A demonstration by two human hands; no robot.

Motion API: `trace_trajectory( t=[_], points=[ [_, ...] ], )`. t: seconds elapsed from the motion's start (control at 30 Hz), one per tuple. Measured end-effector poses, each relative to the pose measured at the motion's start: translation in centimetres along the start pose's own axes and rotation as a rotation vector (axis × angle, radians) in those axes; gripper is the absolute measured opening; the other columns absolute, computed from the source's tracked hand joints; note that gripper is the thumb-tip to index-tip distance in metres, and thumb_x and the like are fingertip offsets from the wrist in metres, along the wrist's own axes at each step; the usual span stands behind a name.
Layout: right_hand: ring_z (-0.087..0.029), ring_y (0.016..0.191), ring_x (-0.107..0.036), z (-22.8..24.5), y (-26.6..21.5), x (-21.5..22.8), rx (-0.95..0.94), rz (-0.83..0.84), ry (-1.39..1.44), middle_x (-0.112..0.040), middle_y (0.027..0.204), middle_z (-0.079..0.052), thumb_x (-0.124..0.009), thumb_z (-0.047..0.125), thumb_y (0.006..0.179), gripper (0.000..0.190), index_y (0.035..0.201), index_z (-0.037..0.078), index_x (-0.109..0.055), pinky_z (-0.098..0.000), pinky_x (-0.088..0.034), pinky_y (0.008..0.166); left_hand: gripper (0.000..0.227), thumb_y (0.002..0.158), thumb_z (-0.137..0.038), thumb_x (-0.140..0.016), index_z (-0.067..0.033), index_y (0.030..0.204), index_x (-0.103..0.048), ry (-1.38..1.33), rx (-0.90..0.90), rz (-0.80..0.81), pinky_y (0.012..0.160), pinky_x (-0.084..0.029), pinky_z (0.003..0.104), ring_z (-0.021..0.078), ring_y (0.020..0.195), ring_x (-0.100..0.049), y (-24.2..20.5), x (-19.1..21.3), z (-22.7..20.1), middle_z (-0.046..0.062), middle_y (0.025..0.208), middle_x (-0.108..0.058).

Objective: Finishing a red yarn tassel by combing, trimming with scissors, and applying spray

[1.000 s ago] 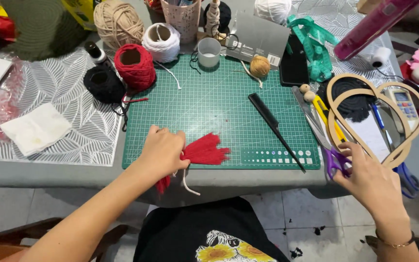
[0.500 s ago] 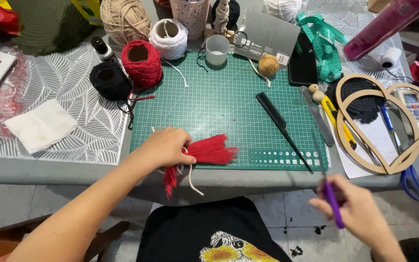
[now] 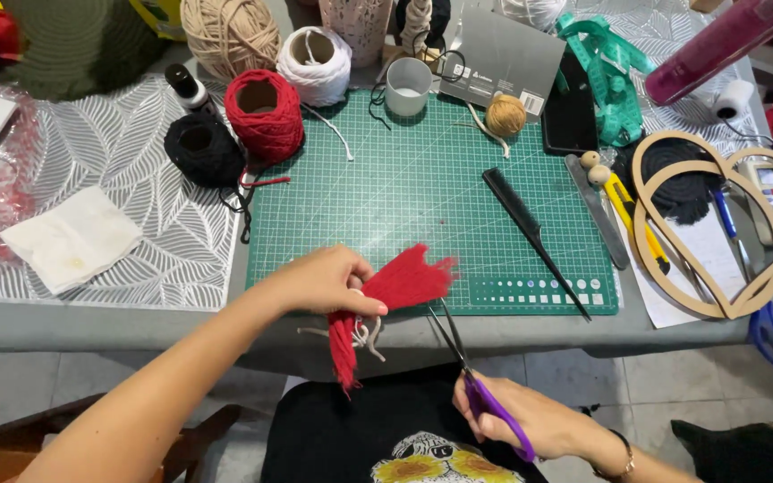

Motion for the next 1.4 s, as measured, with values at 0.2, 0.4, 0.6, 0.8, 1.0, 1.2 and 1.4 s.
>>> trace_trajectory(
  t=[0.2, 0.4, 0.6, 0.8, 1.0, 1.2, 1.4],
  points=[
    [-0.014, 0.072, -0.065, 1.4, 2.4, 0.7, -0.037, 0.028, 0.209, -0.056, 0.088, -0.003, -0.038, 0.082, 0.085, 0.071, 0.094, 0.013, -0.048, -0.0272, -0.054, 0.062, 0.037, 0.08, -0.049, -0.082, -0.0179, 0.07, -0.063, 0.165, -0.054, -0.051, 0.06, -0.038, 0.034, 0.0139, 0.056, -0.054, -0.2, -0.9, -1.0, -0.006, 0.054, -0.061],
    [-0.014, 0.072, -0.068, 0.8, 2.8, 0.7, -0.128, -0.039, 0.219, -0.059, 0.083, -0.003, -0.041, 0.064, 0.093, 0.052, 0.093, 0.013, -0.051, -0.0273, -0.056, 0.063, 0.04, 0.077, -0.057, -0.081, -0.0188, 0.078, -0.068, 0.308, -0.041, -0.058, 0.065, -0.045, 0.041, 0.0242, 0.078, -0.068, 0.5, -2.3, -0.7, 0.001, 0.074, -0.071],
    [-0.015, 0.067, -0.067, 0.2, 2.8, 0.1, -0.069, -0.101, 0.207, -0.057, 0.083, -0.002, -0.041, 0.083, 0.084, 0.071, 0.093, 0.013, -0.05, -0.0268, -0.054, 0.057, 0.048, 0.076, -0.059, -0.082, -0.0147, 0.073, -0.062, 0.338, -0.064, -0.055, 0.066, -0.044, 0.044, 0.0284, 0.08, -0.068, 1.3, -2.6, -0.3, 0.002, 0.077, -0.072],
    [-0.015, 0.065, -0.067, -0.4, 2.8, -0.1, -0.084, -0.129, 0.195, -0.056, 0.08, -0.001, -0.044, 0.07, 0.091, 0.056, 0.091, 0.014, -0.049, -0.0273, -0.054, 0.056, 0.051, 0.078, -0.057, -0.083, -0.0161, 0.067, -0.055, 0.35, -0.06, -0.04, 0.058, -0.037, 0.041, 0.0246, 0.07, -0.061, 1.0, -2.6, -0.4, 0.0, 0.063, -0.06],
    [-0.014, 0.063, -0.067, -0.7, 2.6, -0.1, -0.096, -0.144, 0.155, -0.055, 0.08, 0.0, -0.041, 0.078, 0.087, 0.064, 0.091, 0.014, -0.048, -0.0268, -0.052, 0.054, 0.05, 0.077, -0.059, -0.083, -0.0166, 0.069, -0.057, 0.368, -0.042, -0.041, 0.061, -0.042, 0.043, 0.025, 0.078, -0.064, 1.5, -2.8, -0.2, -0.001, 0.07, -0.065],
    [-0.013, 0.059, -0.07, -1.1, 2.5, 0.0, -0.142, -0.155, 0.1, -0.051, 0.077, 0.002, -0.042, 0.075, 0.088, 0.06, 0.089, 0.016, -0.047, -0.0259, -0.052, 0.051, 0.045, 0.075, -0.06, -0.081, -0.018, 0.074, -0.065, 0.369, -0.018, -0.027, 0.064, -0.044, 0.045, 0.0284, 0.084, -0.067, 1.7, -2.6, -0.2, 0.0, 0.074, -0.069],
    [-0.012, 0.054, -0.072, -1.3, 2.4, 0.3, -0.176, -0.197, 0.03, -0.06, 0.073, 0.004, -0.043, 0.071, 0.089, 0.054, 0.085, 0.018, -0.049, -0.025, -0.052, 0.056, 0.048, 0.076, -0.059, -0.082, -0.0186, 0.069, -0.058, 0.356, -0.011, -0.008, 0.059, -0.04, 0.04, 0.0221, 0.073, -0.064, 1.5, -2.3, -0.5, -0.004, 0.065, -0.063]
  ],
)
Point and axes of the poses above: each hand's wrist, its own y-axis towards the middle knuckle, its own x-axis out of the back of the hand, z = x × y, the point moved 3 cm from there along y, towards the middle knuckle
